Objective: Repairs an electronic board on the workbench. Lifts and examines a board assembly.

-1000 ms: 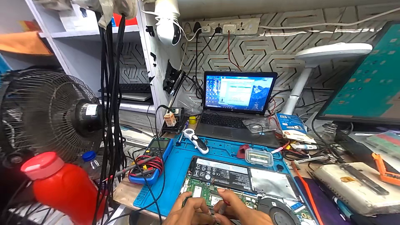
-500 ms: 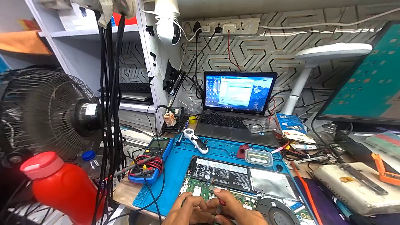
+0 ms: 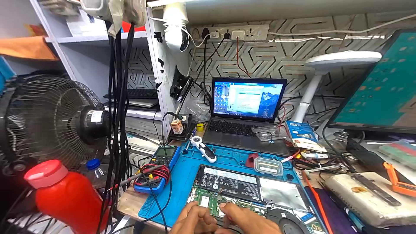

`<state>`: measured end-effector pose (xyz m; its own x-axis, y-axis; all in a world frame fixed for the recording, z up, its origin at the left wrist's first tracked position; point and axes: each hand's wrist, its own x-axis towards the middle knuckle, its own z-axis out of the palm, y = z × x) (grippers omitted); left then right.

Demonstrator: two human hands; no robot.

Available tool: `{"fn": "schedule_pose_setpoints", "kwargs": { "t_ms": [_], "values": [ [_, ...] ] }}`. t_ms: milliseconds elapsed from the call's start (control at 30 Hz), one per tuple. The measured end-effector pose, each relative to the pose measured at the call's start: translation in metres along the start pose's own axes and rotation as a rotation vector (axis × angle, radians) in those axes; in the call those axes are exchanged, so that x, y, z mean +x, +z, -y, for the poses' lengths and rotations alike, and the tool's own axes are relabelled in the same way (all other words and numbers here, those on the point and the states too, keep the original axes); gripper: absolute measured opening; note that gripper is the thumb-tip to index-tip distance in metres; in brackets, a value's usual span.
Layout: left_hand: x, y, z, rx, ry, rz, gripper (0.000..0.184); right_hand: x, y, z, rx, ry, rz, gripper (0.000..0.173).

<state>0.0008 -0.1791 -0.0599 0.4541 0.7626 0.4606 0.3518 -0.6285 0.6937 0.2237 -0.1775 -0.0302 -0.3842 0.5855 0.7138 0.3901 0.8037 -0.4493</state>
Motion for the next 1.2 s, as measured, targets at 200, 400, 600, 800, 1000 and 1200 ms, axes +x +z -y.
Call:
{"fn": "schedule_pose_setpoints", "kwargs": {
  "t_ms": [200, 400, 600, 800, 1000, 1200],
  "values": [
    [0.001, 0.0, 0.001, -0.095, 0.029, -0.081, 0.025, 0.0, 0.002, 0.002, -0.015, 0.06, -0.05, 0.04],
    [0.0, 0.001, 0.002, -0.174, -0.026, -0.156, 0.028, 0.003, 0.003, 0.005, -0.059, 0.045, -0.058, 0.034],
    [0.001, 0.0, 0.004, -0.173, -0.044, -0.166, 0.033, 0.007, -0.001, 0.004, -0.055, 0.084, 0.008, 0.036],
    [0.001, 0.0, 0.004, -0.187, -0.089, -0.19, 0.034, 0.009, -0.003, 0.008, 0.07, 0.085, 0.124, 0.036],
    [0.003, -0.004, 0.005, -0.169, -0.107, -0.154, 0.034, 0.017, -0.016, 0.007, 0.219, 0.1, -0.03, 0.043],
    [0.021, -0.013, 0.002, 0.108, 0.027, 0.069, 0.018, 0.023, -0.082, -0.003, 0.237, 0.213, -0.242, 0.058]
  ]
}}
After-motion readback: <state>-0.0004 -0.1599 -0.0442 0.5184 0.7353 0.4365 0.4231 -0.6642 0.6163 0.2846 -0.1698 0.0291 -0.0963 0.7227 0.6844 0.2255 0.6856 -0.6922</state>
